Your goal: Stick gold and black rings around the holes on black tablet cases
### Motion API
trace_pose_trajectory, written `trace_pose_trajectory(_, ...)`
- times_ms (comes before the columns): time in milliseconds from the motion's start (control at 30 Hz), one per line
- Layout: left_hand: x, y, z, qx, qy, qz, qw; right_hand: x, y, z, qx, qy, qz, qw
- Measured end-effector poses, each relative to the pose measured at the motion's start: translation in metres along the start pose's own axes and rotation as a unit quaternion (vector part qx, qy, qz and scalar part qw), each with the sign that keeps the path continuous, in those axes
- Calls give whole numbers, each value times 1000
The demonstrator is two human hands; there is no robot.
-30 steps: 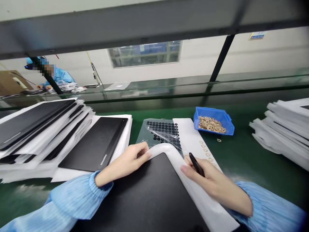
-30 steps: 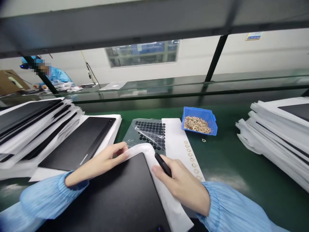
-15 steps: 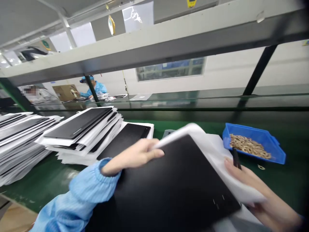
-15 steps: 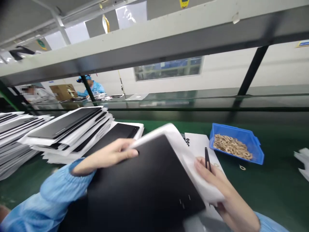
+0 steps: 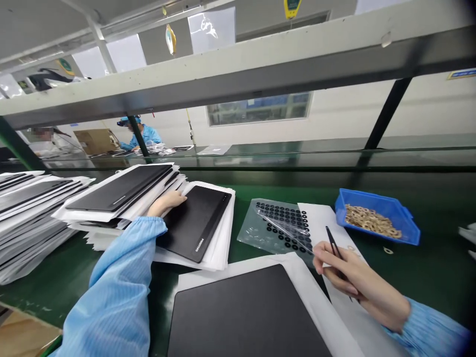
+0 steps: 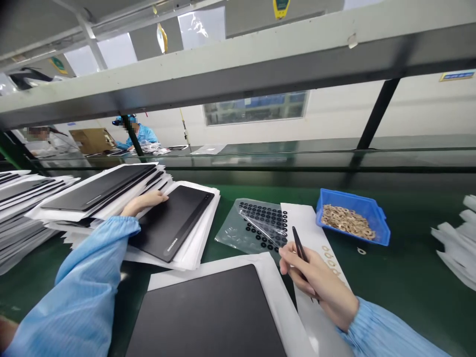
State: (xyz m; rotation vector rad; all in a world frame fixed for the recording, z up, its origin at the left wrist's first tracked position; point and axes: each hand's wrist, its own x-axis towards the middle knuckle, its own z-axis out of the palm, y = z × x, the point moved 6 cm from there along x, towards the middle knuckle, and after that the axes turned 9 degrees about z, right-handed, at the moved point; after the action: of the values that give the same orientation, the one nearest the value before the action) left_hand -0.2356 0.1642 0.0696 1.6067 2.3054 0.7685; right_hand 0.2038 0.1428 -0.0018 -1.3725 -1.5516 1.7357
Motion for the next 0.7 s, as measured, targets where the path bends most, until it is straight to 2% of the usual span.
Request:
trace_pose_trajectory(100, -5, 5, -5, 29, 31, 21, 999, -2, 0, 4, -42, -3, -15, 999)
trace_pose_trajectory(167, -23, 9, -6, 37, 66, 42, 996, -3, 2, 8, -70, -13, -24, 997)
trace_pose_trajectory(267, -73, 11, -5, 39, 145, 83, 985, 0, 9, 13, -106, -30, -7, 994)
trace_pose_trajectory(367, -140, -2, -5, 23, 247, 102, 963, 3, 13, 17, -138, -54, 36, 988)
trace_pose_trajectory(467, -201, -45, -21, -9, 375, 26, 926, 1, 3, 27, -167, -104, 44, 979)
trace_pose_trajectory(533, -226, -83, -39, -35, 444, -50, 894, -3, -13, 37, -173, -133, 17, 976)
trace_pose_trajectory(600, -230, -118, -56, -68, 457, -109, 880, -6, -33, 50, -166, -152, -18, 974)
trace_pose_trajectory(700, -210, -151, -76, -117, 406, -163, 892, -2, -64, 80, -132, -183, -47, 973)
